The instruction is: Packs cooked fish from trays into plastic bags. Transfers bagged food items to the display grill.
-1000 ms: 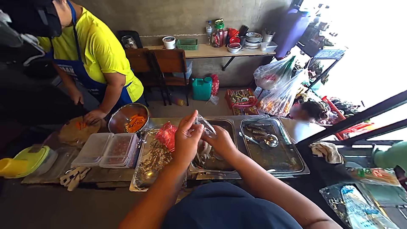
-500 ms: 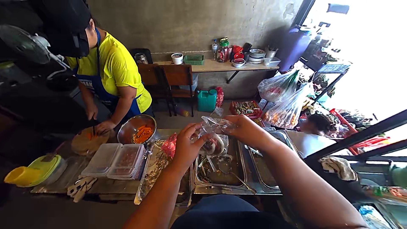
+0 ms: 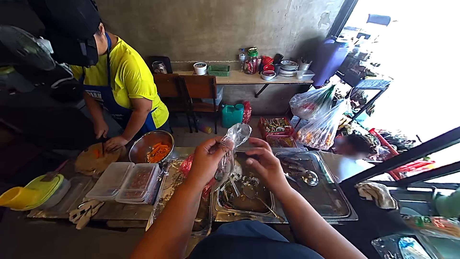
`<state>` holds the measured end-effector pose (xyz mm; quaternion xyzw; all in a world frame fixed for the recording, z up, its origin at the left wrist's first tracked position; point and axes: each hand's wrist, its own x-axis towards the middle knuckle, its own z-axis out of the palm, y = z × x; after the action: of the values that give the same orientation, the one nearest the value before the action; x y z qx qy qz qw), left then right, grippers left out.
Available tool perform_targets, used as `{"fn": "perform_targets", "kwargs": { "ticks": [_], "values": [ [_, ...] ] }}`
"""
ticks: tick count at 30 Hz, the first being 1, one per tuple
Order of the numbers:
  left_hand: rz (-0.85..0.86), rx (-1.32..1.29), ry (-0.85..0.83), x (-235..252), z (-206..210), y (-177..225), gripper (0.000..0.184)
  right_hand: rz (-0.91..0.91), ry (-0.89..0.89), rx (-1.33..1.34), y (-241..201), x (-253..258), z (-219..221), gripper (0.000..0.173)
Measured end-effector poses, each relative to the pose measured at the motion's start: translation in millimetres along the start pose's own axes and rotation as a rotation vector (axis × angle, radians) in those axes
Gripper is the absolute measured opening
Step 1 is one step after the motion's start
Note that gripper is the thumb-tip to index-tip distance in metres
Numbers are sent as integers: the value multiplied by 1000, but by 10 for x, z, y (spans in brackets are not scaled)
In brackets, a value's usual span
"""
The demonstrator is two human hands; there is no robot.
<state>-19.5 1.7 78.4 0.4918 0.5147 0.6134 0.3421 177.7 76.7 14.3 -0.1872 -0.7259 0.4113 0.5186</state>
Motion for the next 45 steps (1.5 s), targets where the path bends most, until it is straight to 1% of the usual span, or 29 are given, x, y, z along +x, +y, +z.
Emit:
{"fn": "perform_targets", "kwargs": {
  "ticks": [2, 3, 4, 9, 10, 12, 13, 14, 17, 18, 19, 20, 21, 22, 25, 27, 29, 31, 32, 33, 34, 35, 36, 38, 41, 45],
  "values": [
    [-1, -3, -10, -17, 0, -12, 12, 54, -72, -40, -11, 56, 77, 39],
    [-1, -4, -21, -17, 0, -18, 11, 80, -91, -70, -20, 104, 98, 43],
    [-3, -10, -33, -15, -3, -27, 11, 100, -102, -103, -27, 151, 118, 44],
    [-86, -98, -136, 22, -70, -92, 15, 124, -214, -152, -15, 236, 147, 25],
    [-114, -133, -133, 43, -92, -121, 19, 106, -228, -150, -11, 225, 145, 22],
    [-153, -114, -59, 90, -160, -189, 32, 88, -250, -161, -34, 196, 125, 25],
    [-136, -61, 11, 98, -199, -228, 38, 98, -252, -164, -54, 182, 114, 26],
    [-85, 13, 67, 91, -232, -260, 41, 114, -256, -165, -71, 174, 107, 27],
    [104, 143, 141, -51, -159, -256, 32, 155, -277, -175, -104, 137, 140, 28],
    [167, 178, 153, -129, -120, -276, 34, 163, -265, -181, -111, 106, 167, 28],
    [210, 226, 161, -189, -102, -307, 44, 171, -243, -193, -123, 88, 190, 28],
    [219, 271, 162, -226, -103, -334, 59, 174, -217, -200, -138, 83, 206, 27],
    [194, 300, 138, -249, -112, -355, 71, 173, -198, -204, -156, 79, 214, 27],
    [150, 300, 86, -259, -120, -369, 75, 171, -190, -209, -176, 73, 213, 27],
    [-42, 184, -83, -254, -89, -313, 61, 157, -199, -239, -206, 27, 201, 28],
    [-129, 140, -99, -238, -59, -238, 54, 137, -163, -297, -189, 5, 202, 28],
    [-187, 83, -99, -221, -45, -208, 54, 80, -46, -405, -162, -35, 224, 29],
    [-220, 40, -112, -213, -36, -233, 56, -91, 76, -598, -128, -82, 228, 40],
    [-234, 25, -125, -217, -32, -247, 58, -193, 84, -675, -116, -103, 210, 43],
    [-242, 7, -142, -220, -29, -262, 62, -281, 34, -726, -125, -113, 181, 42],
    [-250, -10, -160, -224, -26, -271, 65, -332, -50, -773, -150, -114, 157, 43],
    [-255, -23, -174, -234, -23, -276, 67, -339, -140, -802, -169, -111, 142, 47],
    [-252, -36, -186, -250, -20, -282, 68, -308, -218, -804, -173, -116, 126, 48],
    [-234, -42, -196, -278, -7, -284, 71, -220, -280, -721, -151, -149, 86, 45],
    [-213, -38, -197, -323, 27, -265, 77, -129, -248, -556, -101, -231, 52, 38],
    [-166, -60, -194, -383, 43, -310, 76, 38, -189, -371, -133, -366, 84, 30]
  ]
}}
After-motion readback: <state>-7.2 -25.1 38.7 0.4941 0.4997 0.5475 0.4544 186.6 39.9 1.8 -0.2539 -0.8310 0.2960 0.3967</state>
